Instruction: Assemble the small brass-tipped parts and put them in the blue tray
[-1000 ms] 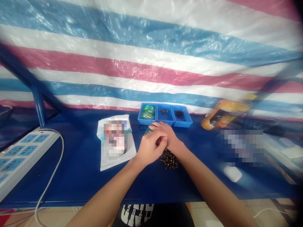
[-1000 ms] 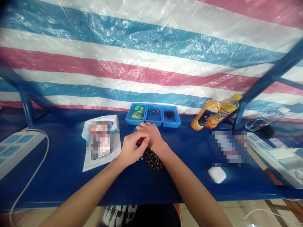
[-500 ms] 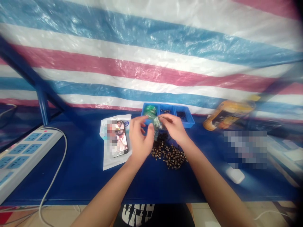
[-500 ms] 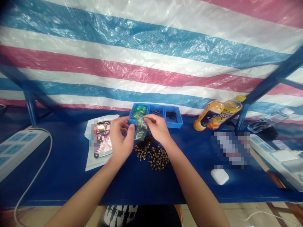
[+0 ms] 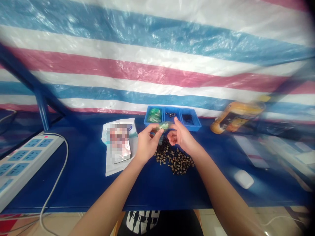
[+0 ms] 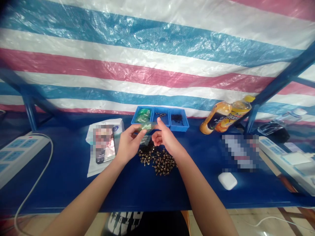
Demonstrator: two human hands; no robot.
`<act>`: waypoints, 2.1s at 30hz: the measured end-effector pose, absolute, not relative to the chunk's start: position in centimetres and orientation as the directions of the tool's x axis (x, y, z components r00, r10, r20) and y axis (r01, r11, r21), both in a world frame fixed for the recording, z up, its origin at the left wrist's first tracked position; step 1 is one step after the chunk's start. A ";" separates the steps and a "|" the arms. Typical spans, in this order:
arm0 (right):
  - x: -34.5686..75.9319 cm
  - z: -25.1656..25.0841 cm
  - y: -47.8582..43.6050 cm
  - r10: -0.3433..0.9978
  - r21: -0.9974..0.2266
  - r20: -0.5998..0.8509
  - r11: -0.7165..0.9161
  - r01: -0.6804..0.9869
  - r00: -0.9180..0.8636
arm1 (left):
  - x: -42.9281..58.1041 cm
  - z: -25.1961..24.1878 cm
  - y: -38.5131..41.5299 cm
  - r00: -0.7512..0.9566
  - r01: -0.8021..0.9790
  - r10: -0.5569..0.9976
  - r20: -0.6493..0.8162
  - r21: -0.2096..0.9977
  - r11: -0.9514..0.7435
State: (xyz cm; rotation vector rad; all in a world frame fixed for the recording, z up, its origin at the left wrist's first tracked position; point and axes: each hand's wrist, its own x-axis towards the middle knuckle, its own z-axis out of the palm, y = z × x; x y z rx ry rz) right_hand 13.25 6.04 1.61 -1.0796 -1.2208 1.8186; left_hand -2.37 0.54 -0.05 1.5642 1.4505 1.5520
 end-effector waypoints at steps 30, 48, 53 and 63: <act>6.7 3.0 14.8 0.829 -0.386 0.244 0.559 0.734 -0.503 | -1.1 -0.3 -0.4 -0.170 0.520 0.781 0.600 0.729 -0.446; 10.1 3.6 9.9 0.735 -0.430 0.391 0.678 0.596 -0.554 | -1.3 0.4 -0.7 -0.338 0.484 0.692 0.638 0.748 -0.454; 15.4 1.7 7.0 0.698 -0.528 0.228 0.674 0.516 -0.679 | -1.9 0.4 -0.2 -0.492 0.397 0.656 0.572 0.818 -0.416; 17.8 -1.9 6.3 0.668 -0.409 0.214 0.724 0.556 -0.712 | -2.0 -1.2 0.7 -0.186 0.556 0.853 0.488 0.768 -0.318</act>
